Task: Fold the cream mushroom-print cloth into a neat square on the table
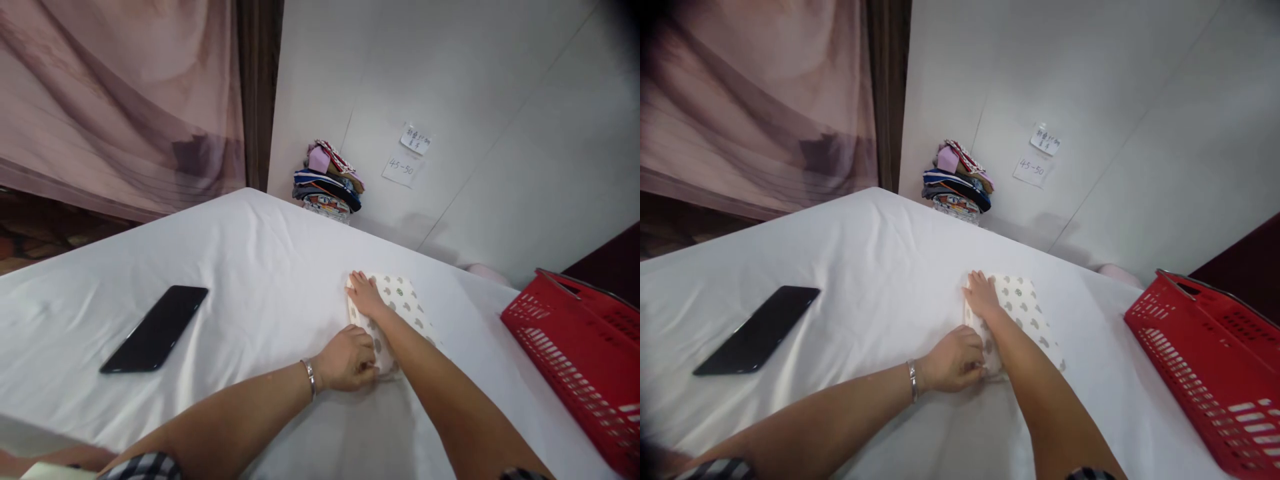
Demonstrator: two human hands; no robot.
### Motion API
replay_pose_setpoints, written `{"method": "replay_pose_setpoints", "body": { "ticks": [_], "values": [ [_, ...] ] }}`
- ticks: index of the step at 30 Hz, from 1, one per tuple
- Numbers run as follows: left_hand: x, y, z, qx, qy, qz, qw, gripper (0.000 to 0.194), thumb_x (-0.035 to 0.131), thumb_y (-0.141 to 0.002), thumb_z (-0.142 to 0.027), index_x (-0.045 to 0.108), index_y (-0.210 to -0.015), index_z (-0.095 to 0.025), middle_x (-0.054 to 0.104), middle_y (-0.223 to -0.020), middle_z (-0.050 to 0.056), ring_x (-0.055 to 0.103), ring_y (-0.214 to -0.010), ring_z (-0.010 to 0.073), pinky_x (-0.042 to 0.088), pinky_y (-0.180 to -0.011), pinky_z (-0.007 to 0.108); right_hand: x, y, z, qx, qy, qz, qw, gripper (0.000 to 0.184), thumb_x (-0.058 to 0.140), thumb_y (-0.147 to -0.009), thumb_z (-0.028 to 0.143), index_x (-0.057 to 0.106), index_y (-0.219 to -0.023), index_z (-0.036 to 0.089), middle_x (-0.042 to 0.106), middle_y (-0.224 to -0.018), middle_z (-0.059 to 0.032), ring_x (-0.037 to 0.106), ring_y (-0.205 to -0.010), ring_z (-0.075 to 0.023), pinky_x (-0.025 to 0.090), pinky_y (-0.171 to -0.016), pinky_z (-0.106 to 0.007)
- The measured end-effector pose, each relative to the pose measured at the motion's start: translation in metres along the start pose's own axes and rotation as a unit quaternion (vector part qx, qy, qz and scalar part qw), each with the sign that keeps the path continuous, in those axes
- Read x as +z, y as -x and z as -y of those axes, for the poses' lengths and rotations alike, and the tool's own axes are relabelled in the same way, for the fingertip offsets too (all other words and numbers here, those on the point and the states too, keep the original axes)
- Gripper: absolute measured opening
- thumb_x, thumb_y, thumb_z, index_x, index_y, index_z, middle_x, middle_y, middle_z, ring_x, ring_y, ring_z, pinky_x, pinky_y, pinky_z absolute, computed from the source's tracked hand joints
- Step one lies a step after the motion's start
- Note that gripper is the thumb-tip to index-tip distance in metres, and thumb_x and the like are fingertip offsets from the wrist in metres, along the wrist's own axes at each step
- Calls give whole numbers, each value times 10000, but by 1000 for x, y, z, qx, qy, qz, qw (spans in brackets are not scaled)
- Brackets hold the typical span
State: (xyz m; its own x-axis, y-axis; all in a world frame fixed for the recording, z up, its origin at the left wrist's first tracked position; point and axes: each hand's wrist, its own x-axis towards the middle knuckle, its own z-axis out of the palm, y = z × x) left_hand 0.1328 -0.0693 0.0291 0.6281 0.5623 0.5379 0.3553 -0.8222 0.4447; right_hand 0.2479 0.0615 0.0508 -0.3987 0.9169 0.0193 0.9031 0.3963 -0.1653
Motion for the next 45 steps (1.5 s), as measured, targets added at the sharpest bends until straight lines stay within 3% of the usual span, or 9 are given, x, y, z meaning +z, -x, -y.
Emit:
{"method": "replay_pose_setpoints", "body": {
  "ticks": [5,9,16,22,27,31,37,45],
  "values": [
    [0,0,2,-5,-6,9,1000,131,601,-752,-288,597,-666,-190,595,-738,-1,513,-727,138,382,-771,300,5,-6,4,7,-7,32,999,514,304,-928,382,347,-1392,166,262,-1500,-89,134,-1398,-240,104,-1096,-473],
    [-3,1,3,0,-23,9,1000,127,571,-764,-266,576,-661,-192,577,-710,1,509,-717,138,384,-767,300,2,9,0,28,-91,18,995,501,263,-934,395,380,-1378,197,296,-1487,-74,179,-1391,-202,183,-1097,-420],
    [-8,1,4,-7,-30,-6,999,134,552,-764,-260,556,-651,-188,598,-730,18,531,-748,151,397,-750,298,8,90,-4,-31,-141,-60,988,421,326,-928,377,467,-1314,283,436,-1407,-52,339,-1329,-237,244,-1073,-521],
    [-16,2,11,-68,-32,-33,997,190,489,-818,-248,559,-649,-193,591,-691,16,534,-721,145,400,-735,293,3,159,-37,-22,-170,-158,972,366,386,-906,352,589,-1198,266,603,-1229,-54,527,-1170,-231,394,-1006,-450],
    [-20,3,13,-141,2,-75,987,125,521,-787,-217,573,-675,-193,603,-740,18,538,-774,150,425,-749,282,5,195,-51,-38,-134,-184,973,335,442,-885,307,601,-1174,243,605,-1228,-64,486,-1216,-241,306,-1060,-513],
    [-25,7,3,-197,71,-62,976,70,541,-758,-194,605,-731,-196,626,-799,-2,559,-815,136,439,-757,254,5,203,-45,-107,-108,-185,971,351,496,-864,292,583,-1195,212,579,-1258,-92,439,-1257,-256,299,-1059,-525],
    [-25,22,-23,-294,107,30,949,135,541,-754,-266,642,-708,-189,636,-739,-23,576,-680,122,434,-634,230,11,196,-25,-153,-87,-173,969,373,534,-855,327,570,-1215,236,563,-1277,-92,427,-1263,-277,314,-1041,-531],
    [-6,22,-42,-326,48,0,944,186,566,-768,-339,649,-704,-185,630,-742,-5,567,-678,129,415,-609,233,11,185,-8,-155,-77,-158,972,335,417,-909,269,569,-1206,238,581,-1249,-90,472,-1221,-254,308,-1037,-512]
  ]
}}
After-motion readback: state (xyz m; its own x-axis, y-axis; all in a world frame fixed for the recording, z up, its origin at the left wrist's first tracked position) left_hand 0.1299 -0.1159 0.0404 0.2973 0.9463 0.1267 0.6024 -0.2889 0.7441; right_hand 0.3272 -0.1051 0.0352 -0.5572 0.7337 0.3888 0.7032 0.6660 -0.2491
